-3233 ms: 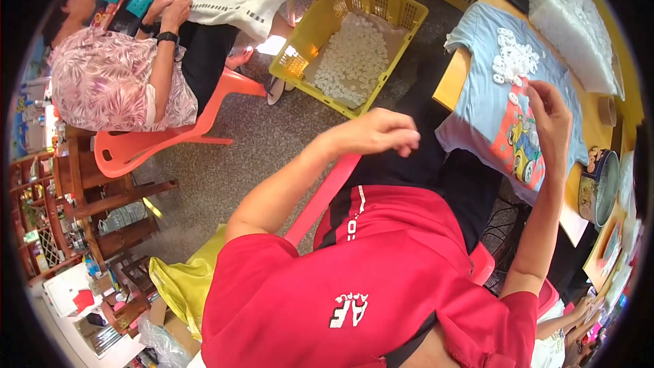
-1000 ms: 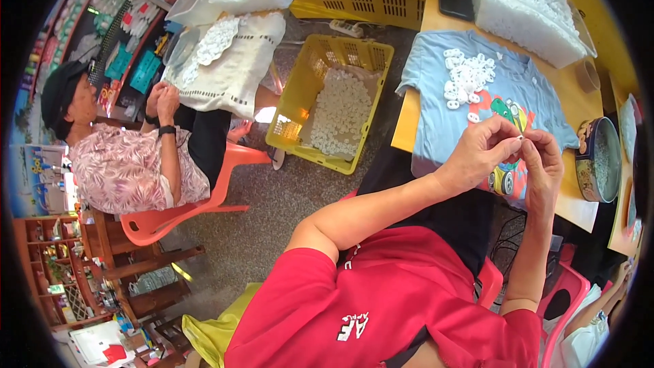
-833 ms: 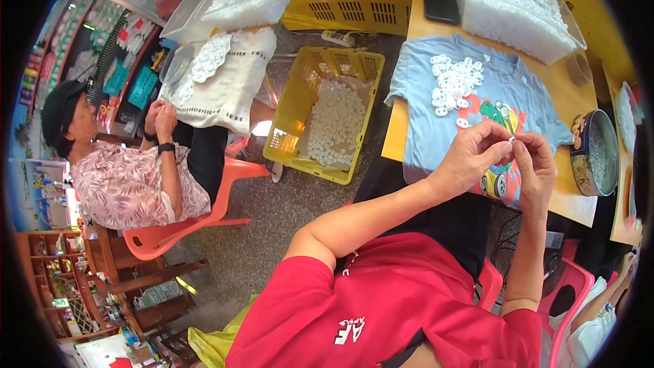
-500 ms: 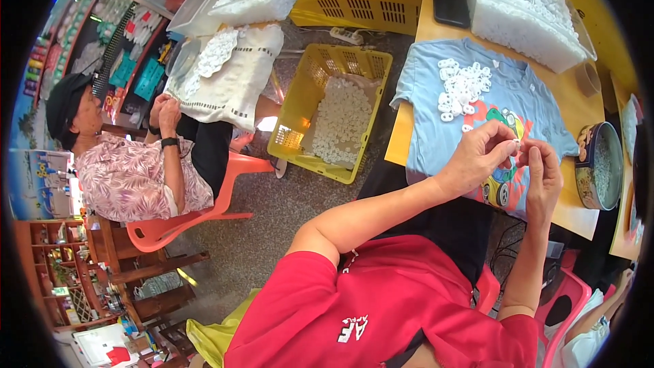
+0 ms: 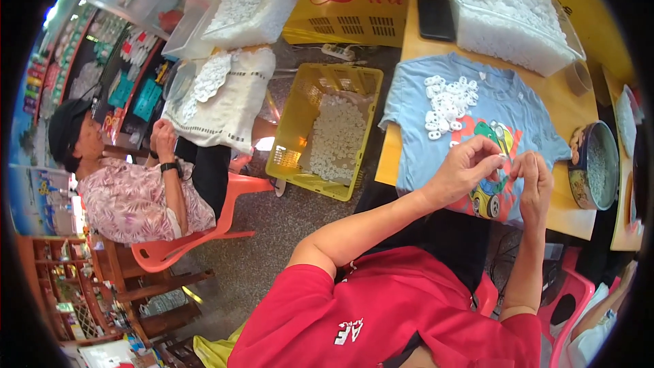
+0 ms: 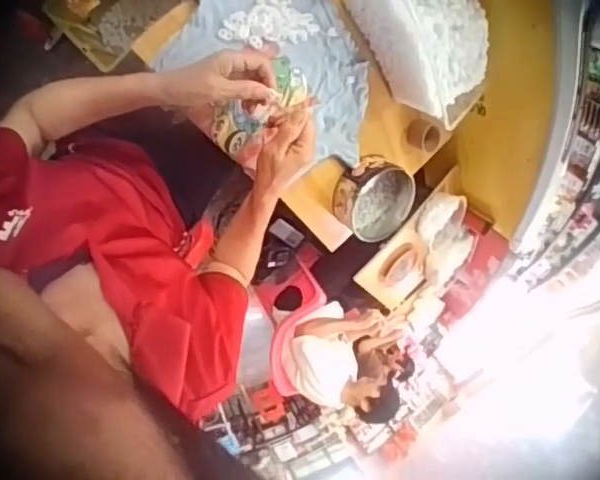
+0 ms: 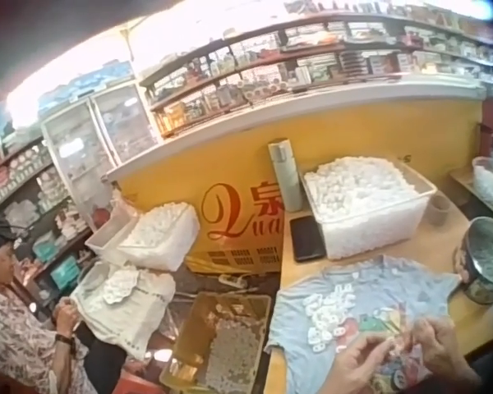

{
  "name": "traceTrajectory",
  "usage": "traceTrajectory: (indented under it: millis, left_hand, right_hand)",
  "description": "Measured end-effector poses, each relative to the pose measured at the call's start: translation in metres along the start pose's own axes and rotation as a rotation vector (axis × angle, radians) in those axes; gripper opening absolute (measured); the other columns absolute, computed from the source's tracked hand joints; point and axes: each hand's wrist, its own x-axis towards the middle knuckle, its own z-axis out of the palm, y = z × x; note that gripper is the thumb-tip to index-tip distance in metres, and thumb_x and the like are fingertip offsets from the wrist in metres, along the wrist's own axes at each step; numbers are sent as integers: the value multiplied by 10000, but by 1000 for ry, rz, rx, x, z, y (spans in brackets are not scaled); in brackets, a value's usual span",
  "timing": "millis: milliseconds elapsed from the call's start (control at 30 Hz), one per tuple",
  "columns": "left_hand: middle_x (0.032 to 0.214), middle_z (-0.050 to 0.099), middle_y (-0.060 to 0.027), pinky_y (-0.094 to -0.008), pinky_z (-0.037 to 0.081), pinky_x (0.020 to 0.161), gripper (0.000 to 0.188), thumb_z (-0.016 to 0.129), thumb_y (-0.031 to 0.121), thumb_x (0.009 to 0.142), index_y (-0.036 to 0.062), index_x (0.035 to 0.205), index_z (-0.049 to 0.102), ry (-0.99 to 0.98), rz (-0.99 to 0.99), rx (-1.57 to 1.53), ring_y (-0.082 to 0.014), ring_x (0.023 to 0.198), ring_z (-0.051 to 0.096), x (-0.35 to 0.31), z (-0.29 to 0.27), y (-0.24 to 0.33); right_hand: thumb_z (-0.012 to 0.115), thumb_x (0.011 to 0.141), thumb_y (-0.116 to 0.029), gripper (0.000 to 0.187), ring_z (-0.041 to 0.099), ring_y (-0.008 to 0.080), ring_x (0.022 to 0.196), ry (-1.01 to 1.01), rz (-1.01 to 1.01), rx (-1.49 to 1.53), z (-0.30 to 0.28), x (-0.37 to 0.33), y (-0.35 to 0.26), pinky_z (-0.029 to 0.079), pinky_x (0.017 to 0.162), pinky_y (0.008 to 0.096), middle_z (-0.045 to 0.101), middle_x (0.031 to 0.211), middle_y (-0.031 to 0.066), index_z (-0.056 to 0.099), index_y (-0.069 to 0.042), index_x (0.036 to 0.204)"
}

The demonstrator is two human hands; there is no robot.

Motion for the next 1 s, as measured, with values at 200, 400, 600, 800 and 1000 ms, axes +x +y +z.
traceTrajectory:
  millis: [200,400,600,800,1000]
  left_hand:
    - [883,659,-55,-248,500,711,82,591,60,942,16,1008,606,120,-4,84,-105,765,619,-11,-7,11]
    - [922,664,-82,-256,503,719,86,579,72,959,23,1029,582,182,-37,-69,-133,765,633,-9,-16,6]
    - [941,660,-70,-256,497,726,93,581,85,963,16,1027,580,149,-37,-91,-128,780,627,-7,-18,-1]
    - [944,660,-69,-250,485,736,107,591,100,961,13,1021,577,119,-28,-8,-122,784,622,-10,-17,1]
    - [944,662,-75,-253,485,744,113,590,105,962,10,1023,576,122,-33,10,-122,787,622,-10,-17,3]
  right_hand:
    - [471,1010,-127,218,524,100,690,56,-26,-143,-13,17,-9,429,651,245,570,769,39,575,17,884]
    - [608,937,-100,139,547,71,705,187,62,-119,-42,27,-14,451,650,221,610,811,17,633,20,1003]
    - [637,921,-120,152,540,58,687,168,58,-244,-61,53,-8,440,620,209,609,784,-7,640,13,994]
    - [641,903,-206,241,623,121,748,104,-54,-536,-56,97,11,494,693,283,682,819,74,663,19,986]
    - [629,859,-213,230,659,333,835,-50,-167,-843,-44,132,49,511,762,391,698,904,144,685,-28,984]
